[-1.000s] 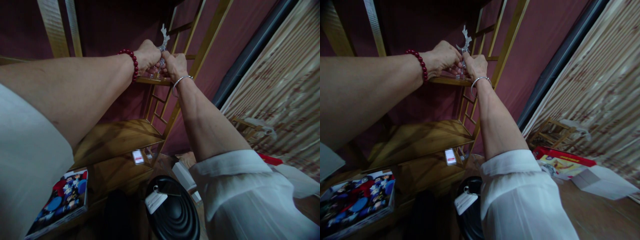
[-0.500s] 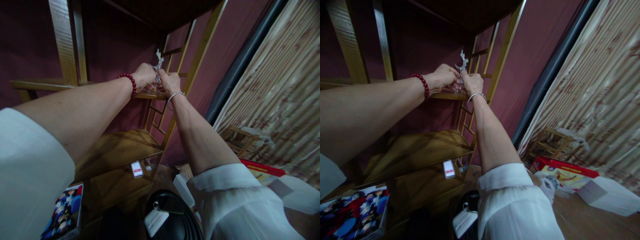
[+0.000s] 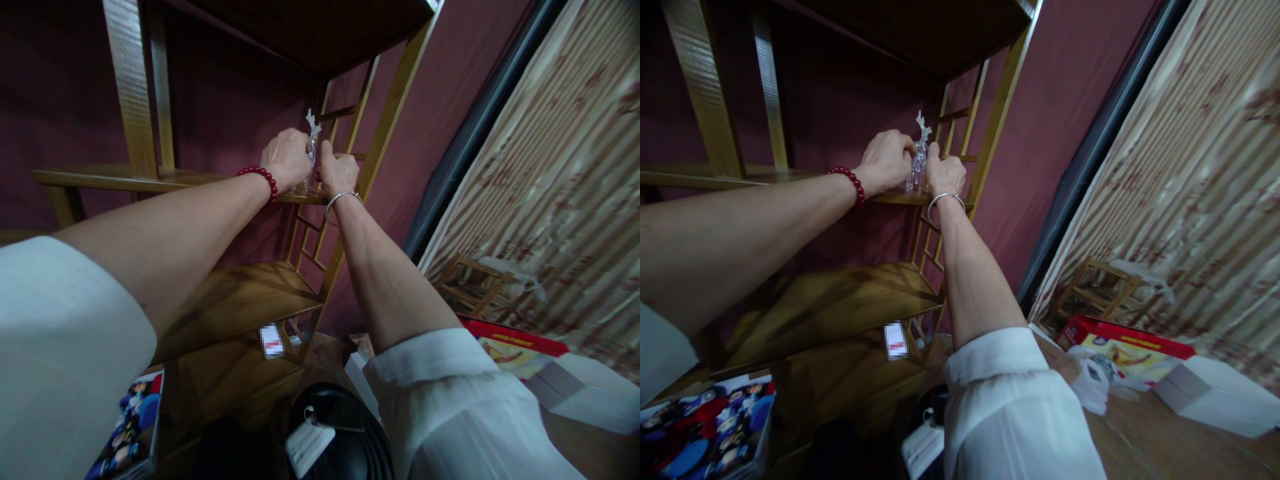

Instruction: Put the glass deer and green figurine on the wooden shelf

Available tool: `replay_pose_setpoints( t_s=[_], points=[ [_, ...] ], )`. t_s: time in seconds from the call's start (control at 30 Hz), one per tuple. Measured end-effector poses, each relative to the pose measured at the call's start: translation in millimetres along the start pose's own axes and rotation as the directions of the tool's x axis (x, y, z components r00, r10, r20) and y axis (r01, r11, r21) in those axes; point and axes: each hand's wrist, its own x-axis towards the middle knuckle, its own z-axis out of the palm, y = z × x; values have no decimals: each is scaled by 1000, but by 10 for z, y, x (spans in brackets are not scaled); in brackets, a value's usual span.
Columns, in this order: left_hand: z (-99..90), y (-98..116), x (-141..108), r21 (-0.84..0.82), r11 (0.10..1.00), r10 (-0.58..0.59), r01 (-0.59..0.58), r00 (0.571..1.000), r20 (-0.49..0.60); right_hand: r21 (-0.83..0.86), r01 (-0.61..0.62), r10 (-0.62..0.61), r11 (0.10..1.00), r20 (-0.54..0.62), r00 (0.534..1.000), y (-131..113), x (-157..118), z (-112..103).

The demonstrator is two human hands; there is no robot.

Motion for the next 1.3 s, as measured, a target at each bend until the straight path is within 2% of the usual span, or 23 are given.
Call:
replay_pose_setpoints(
  t_s=[0.07,0.13,0.27,0.33,0.47,0.57,0.63,0.7,0.83,0.93,1.03,1.13,1.3],
  points=[
    [-27,64,-65,39,994,104,-102,993,-51,49,-10,12,999,-46,999,5,-10,-16],
    [-55,137,-145,54,974,221,-218,974,-51,91,4,7,996,-113,994,12,-28,-35],
    [-88,258,-389,143,887,442,-438,897,5,112,-9,34,994,-230,973,16,-121,-102],
    [-83,281,-577,178,841,518,-510,856,5,181,-14,62,983,-261,963,7,-207,-140],
    [-74,226,-1085,162,767,612,-621,784,104,460,30,83,887,-223,971,-27,-459,-176],
    [-119,101,-1503,124,725,646,-677,731,219,583,22,87,812,-160,983,-70,-719,-162],
    [-171,-13,-1761,116,727,632,-677,726,272,624,-6,115,781,-135,984,-114,-920,-138],
    [-231,-145,-1996,111,756,590,-645,746,308,647,-37,143,762,-112,983,-169,-1133,-102],
    [-355,-421,-2437,153,847,437,-509,830,346,666,-85,177,741,-71,982,-270,-1562,12],
    [-432,-621,-2783,150,878,368,-454,842,395,691,-102,184,716,-46,982,-330,-1881,132],
    [-477,-807,-3147,148,911,303,-386,868,394,702,-119,174,702,-8,985,-417,-2220,247],
    [-485,-963,-3511,157,955,175,-253,903,393,692,-163,166,703,64,984,-549,-2609,330],
    [-437,-1149,-4105,228,974,-96,-7,894,438,657,-298,123,693,299,946,-733,-3403,449]
  ],
)
